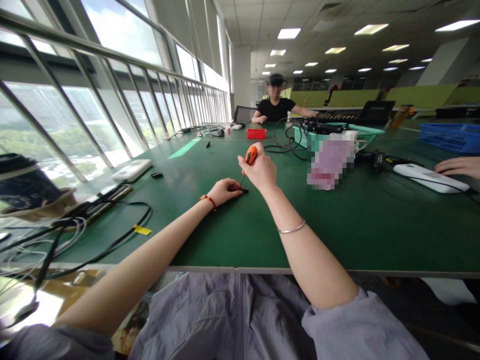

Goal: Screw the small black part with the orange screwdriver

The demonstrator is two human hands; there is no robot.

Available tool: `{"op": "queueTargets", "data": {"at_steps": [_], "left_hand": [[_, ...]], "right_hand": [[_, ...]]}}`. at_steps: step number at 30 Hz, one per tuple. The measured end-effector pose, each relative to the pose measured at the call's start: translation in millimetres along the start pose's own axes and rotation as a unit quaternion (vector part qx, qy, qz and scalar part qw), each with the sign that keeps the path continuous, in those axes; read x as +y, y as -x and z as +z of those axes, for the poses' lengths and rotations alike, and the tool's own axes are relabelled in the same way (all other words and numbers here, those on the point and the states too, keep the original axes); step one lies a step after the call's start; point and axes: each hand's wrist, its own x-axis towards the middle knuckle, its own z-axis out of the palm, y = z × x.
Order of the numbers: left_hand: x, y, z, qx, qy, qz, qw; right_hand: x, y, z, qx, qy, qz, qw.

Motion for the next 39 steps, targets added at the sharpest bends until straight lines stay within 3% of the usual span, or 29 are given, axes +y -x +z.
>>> {"op": "queueTargets", "data": {"at_steps": [5, 14, 24, 33, 39], "left_hand": [[-0.8, -0.4, 0.4, 0.003, -0.006, 0.0, 1.0], [0.3, -0.4, 0.3, 0.0, -0.01, -0.001, 1.0], [1.5, 1.1, -1.9, -0.003, -0.02, 0.009, 1.0], [0.1, 0.8, 0.6, -0.005, -0.008, 0.005, 1.0], [3.4, 3.7, 0.0, 0.017, -0.075, 0.029, 0.997]], "right_hand": [[-0.3, -0.2, 0.5, -0.018, -0.04, -0.029, 0.999], [-0.5, 0.3, 0.3, -0.004, -0.012, -0.002, 1.0], [-1.8, 1.9, 1.8, -0.023, -0.038, -0.032, 0.998], [-7.4, 1.9, -7.9, 0.06, -0.019, -0.016, 0.998], [-0.1, -1.4, -10.0, 0.12, 0.009, 0.023, 0.993]]}}
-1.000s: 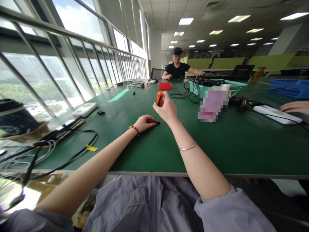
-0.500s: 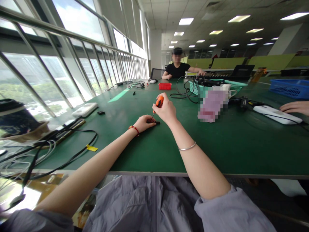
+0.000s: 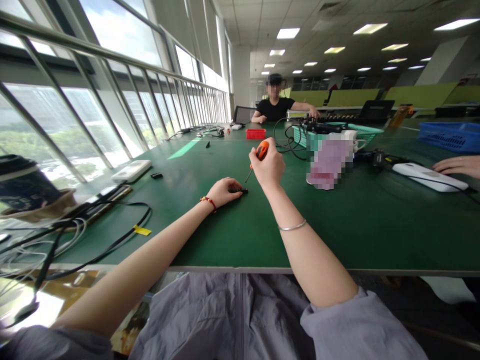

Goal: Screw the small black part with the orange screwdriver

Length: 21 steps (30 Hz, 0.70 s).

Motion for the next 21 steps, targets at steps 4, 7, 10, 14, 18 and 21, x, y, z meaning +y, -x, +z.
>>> {"op": "queueTargets", "data": {"at_steps": [4, 7, 10, 14, 18, 21], "left_hand": [[1.6, 0.5, -0.9, 0.003, -0.007, 0.012, 1.0], [2.6, 0.3, -1.4, 0.004, -0.005, 0.023, 1.0], [3.2, 0.1, -1.6, 0.008, -0.007, 0.032, 0.999], [3.7, 0.5, -2.5, 0.011, -0.009, 0.036, 0.999], [4.1, 1.3, -4.7, 0.014, -0.016, 0.039, 0.999], [4.1, 1.8, -6.4, 0.017, -0.018, 0.037, 0.999]], "right_hand": [[6.8, -1.7, 1.1, 0.016, 0.018, -0.004, 1.0], [10.8, -2.3, 2.5, 0.016, 0.035, -0.005, 0.999], [13.6, -2.6, 3.9, 0.013, 0.042, -0.009, 0.999], [14.5, -2.6, 4.4, 0.005, 0.037, -0.011, 0.999], [12.6, -3.0, 2.9, -0.018, 0.05, 0.004, 0.999], [11.5, -3.0, 1.6, -0.033, 0.064, 0.017, 0.997]]}}
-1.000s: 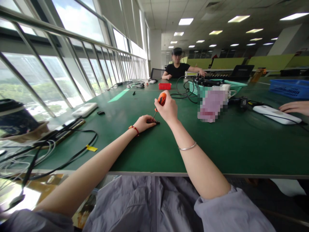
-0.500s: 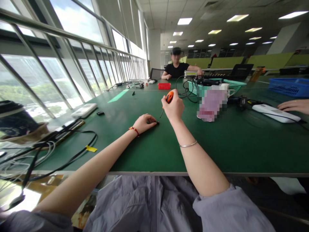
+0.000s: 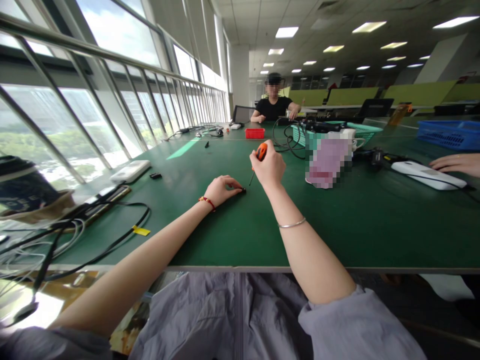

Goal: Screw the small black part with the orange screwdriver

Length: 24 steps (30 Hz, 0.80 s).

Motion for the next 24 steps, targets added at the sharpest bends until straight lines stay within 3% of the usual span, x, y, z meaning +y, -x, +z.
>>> {"op": "queueTargets", "data": {"at_steps": [5, 10, 13, 18, 24], "left_hand": [[-1.2, 0.2, -0.5, 0.01, -0.005, -0.001, 1.0], [-2.8, -0.3, 0.1, 0.02, 0.007, -0.011, 1.0], [-4.1, -0.6, 0.3, 0.016, 0.044, -0.033, 0.998], [-8.3, -1.5, 1.4, 0.009, 0.091, -0.066, 0.994], [-11.7, -2.1, 2.5, 0.011, 0.112, -0.065, 0.991]], "right_hand": [[1.2, -0.2, -0.7, -0.03, 0.026, -0.037, 0.999], [5.9, -3.3, 1.8, -0.079, 0.065, -0.161, 0.982], [9.6, -3.5, 4.4, -0.168, 0.055, -0.211, 0.961], [12.3, 0.3, 5.5, -0.382, 0.004, -0.151, 0.912], [15.0, 0.0, 5.8, -0.459, 0.042, -0.118, 0.88]]}}
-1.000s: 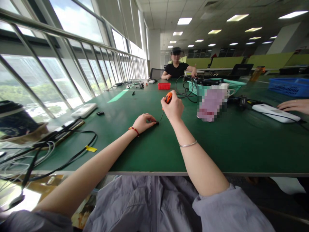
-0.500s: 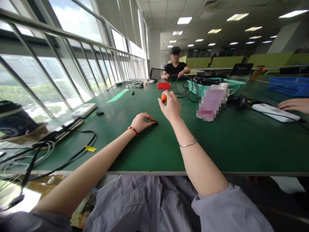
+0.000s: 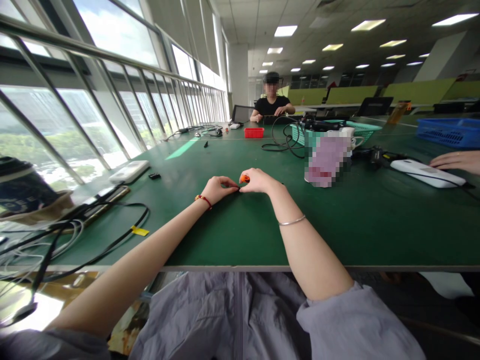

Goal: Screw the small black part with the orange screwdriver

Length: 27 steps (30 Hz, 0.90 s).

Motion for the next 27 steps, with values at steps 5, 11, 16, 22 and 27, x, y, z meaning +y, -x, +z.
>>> {"op": "queueTargets", "data": {"at_steps": [5, 11, 16, 22, 27], "left_hand": [[0.5, 0.1, 0.7, -0.001, 0.013, -0.004, 1.0], [-0.8, -0.5, 0.9, -0.006, 0.048, -0.013, 0.999], [2.1, 0.6, -1.2, -0.018, 0.052, -0.029, 0.998], [5.8, 1.2, -3.3, -0.016, -0.005, -0.008, 1.0], [4.1, 0.3, -3.6, -0.021, -0.014, 0.001, 1.0]], "right_hand": [[2.6, -1.9, 2.4, -0.024, 0.004, 0.011, 1.0], [0.0, -1.5, 2.9, -0.012, 0.016, 0.011, 1.0], [-1.1, 0.0, 2.1, -0.019, 0.016, 0.009, 1.0], [-0.6, -0.6, 2.3, -0.03, 0.016, 0.011, 0.999], [0.0, -1.2, 2.9, -0.033, 0.014, 0.007, 0.999]]}}
